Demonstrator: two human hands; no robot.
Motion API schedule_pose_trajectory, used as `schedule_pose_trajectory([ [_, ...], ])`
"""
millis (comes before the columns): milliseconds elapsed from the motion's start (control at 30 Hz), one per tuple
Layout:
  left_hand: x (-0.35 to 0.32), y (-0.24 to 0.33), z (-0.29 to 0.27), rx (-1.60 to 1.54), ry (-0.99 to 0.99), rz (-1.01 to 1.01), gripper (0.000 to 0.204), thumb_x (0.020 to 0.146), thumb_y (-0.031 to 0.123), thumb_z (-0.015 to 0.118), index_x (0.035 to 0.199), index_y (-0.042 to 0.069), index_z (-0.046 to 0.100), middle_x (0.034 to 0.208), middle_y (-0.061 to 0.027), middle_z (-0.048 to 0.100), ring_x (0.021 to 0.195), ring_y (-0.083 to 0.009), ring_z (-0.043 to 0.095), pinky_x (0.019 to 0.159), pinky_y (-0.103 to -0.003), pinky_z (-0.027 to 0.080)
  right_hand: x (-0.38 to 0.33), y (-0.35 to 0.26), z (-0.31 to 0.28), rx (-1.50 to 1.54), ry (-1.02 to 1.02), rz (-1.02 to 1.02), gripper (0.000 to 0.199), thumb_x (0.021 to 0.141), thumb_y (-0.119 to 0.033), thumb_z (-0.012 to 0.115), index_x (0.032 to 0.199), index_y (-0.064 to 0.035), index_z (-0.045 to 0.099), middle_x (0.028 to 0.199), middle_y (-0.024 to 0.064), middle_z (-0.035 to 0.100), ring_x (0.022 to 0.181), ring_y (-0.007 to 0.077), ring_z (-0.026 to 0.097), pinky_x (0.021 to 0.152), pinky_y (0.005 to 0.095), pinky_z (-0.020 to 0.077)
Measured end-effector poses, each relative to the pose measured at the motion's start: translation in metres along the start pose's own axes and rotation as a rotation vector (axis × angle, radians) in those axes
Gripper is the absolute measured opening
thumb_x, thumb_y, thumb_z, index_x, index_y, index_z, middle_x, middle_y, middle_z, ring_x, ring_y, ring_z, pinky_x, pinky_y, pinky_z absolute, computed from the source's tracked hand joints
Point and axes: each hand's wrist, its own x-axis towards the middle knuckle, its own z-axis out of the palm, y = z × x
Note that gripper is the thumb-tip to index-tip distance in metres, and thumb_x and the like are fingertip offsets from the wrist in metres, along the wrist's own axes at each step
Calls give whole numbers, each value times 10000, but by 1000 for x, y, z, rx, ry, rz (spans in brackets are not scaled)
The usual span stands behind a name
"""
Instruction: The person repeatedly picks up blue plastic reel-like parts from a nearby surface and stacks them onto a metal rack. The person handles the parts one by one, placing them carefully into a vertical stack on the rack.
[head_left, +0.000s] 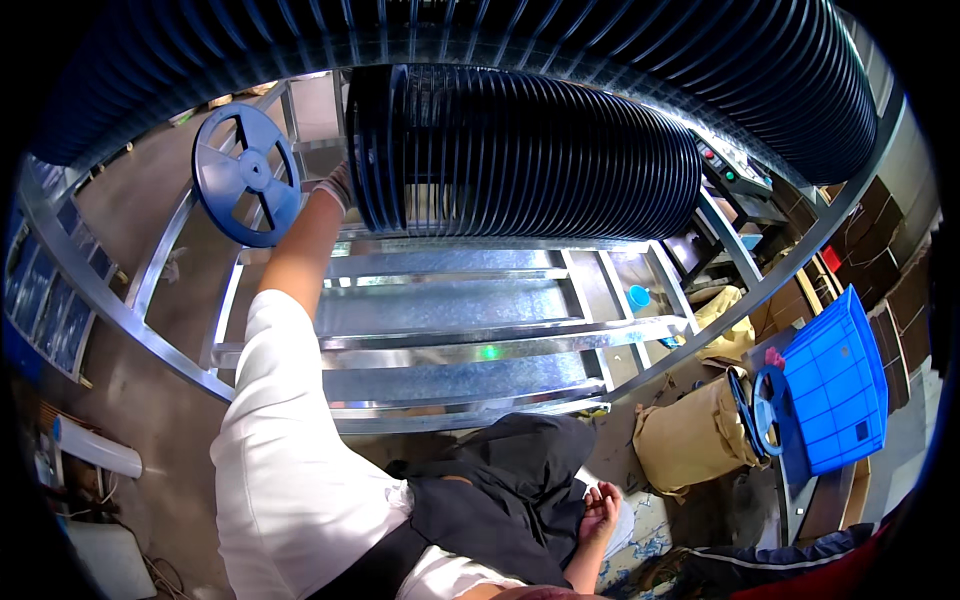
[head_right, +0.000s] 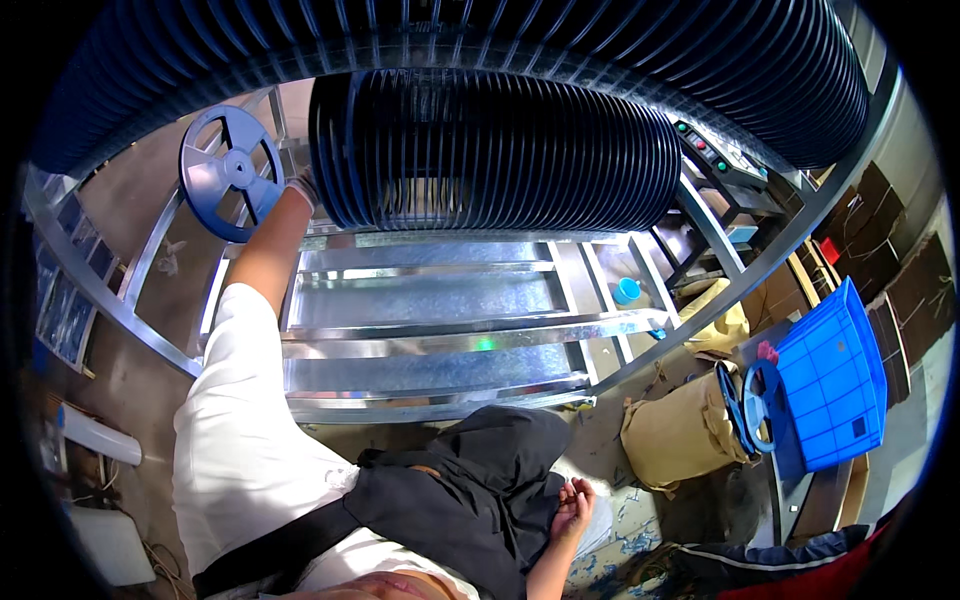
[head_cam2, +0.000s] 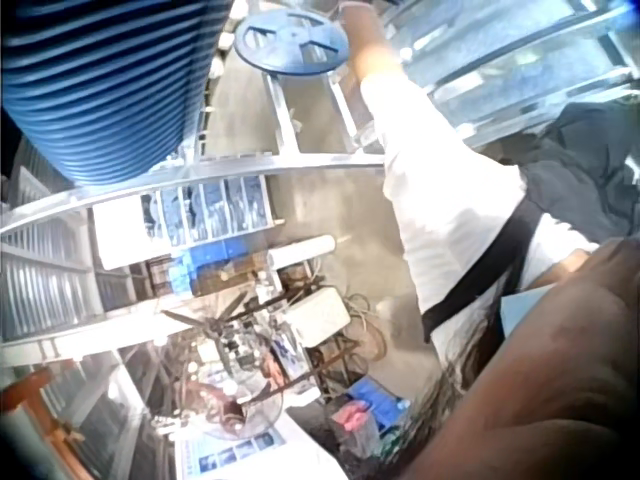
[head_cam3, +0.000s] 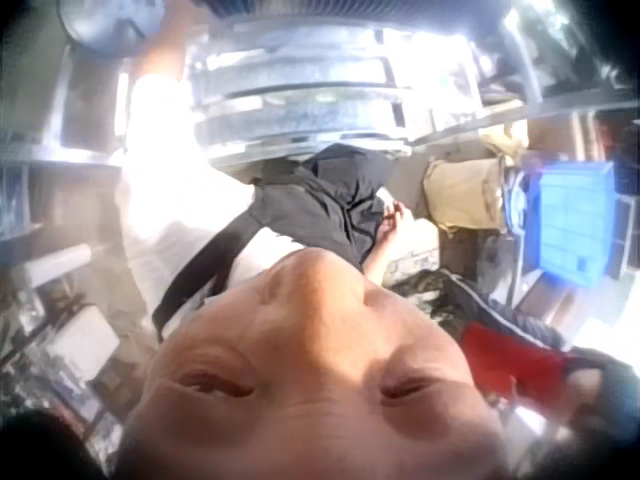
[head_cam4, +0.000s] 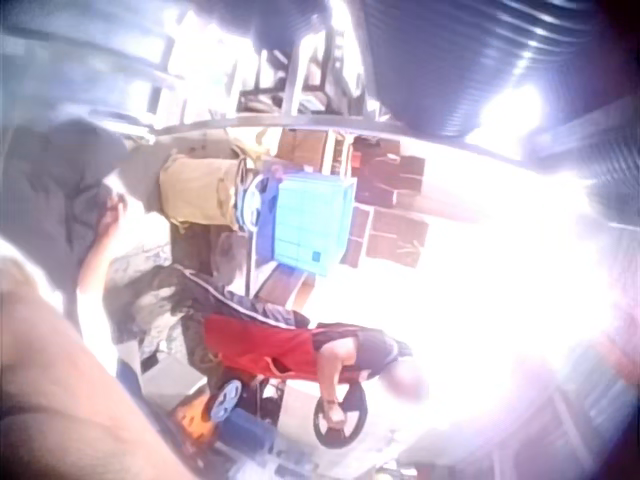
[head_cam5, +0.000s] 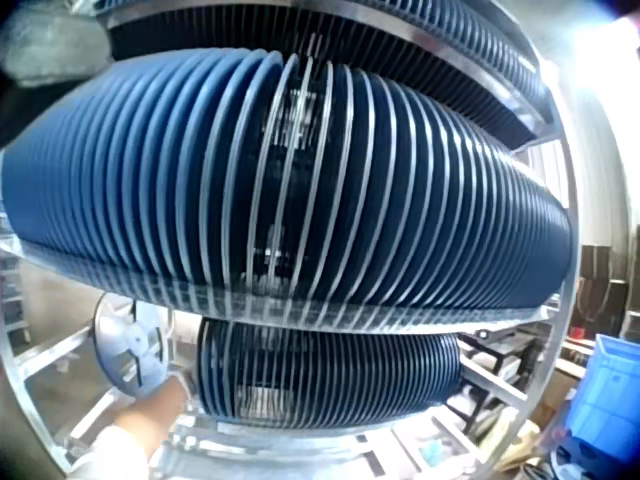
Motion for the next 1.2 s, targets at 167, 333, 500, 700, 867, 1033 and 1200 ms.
schedule_pose_trajectory([
  [167,16,-20,0,-46,105,-98,403,903,432,469,1090,110,624,1087,-74,656,1026,-195,598,920,-355,451,-4,-2,6,-33,44,38,314,887,-127,530,1192,-57,515,1146,110,591,966,214,609,833,320,496],
  [333,-2,-18,8,-183,-177,-105,310,917,315,504,1082,94,644,1135,-75,648,1093,-237,570,1009,-374,405,0,0,4,-81,23,72,325,877,-174,566,1189,-88,530,1151,86,600,1007,217,598,848,325,483],
  [500,-9,-20,15,-120,-100,-49,321,937,315,460,1113,110,634,1177,-62,627,1125,-230,547,1012,-373,402,4,4,5,-34,15,86,315,892,-145,543,1195,-64,519,1161,106,589,1000,222,596,845,331,486],
  [700,-1,-26,7,-544,-544,-161,333,951,319,430,1130,122,630,1206,-54,615,1137,-226,537,1005,-376,409,0,-1,2,-52,20,75,319,897,-146,533,1203,-58,516,1166,118,586,998,226,596,845,336,484],
  [867,23,-6,-40,-1781,15,-559,327,915,344,506,1060,94,659,1134,-82,651,1037,-245,603,956,-394,452,2,4,3,-56,3,78,328,888,-174,553,1200,-74,526,1164,100,594,1002,225,596,861,341,478],
  [1033,14,-10,-1,-60,-94,-107,303,858,347,589,917,61,672,964,-113,669,827,-254,642,823,-411,494,2,3,-8,-79,-3,57,326,877,-173,564,1188,-79,532,1151,94,597,999,223,594,848,339,475],
  [1200,3,4,11,37,-7,-193,383,895,380,533,1011,43,675,1035,-121,680,929,-251,643,900,-401,482,2,5,0,-96,5,65,321,871,-166,569,1178,-78,535,1146,97,599,996,226,594,833,333,477],
])
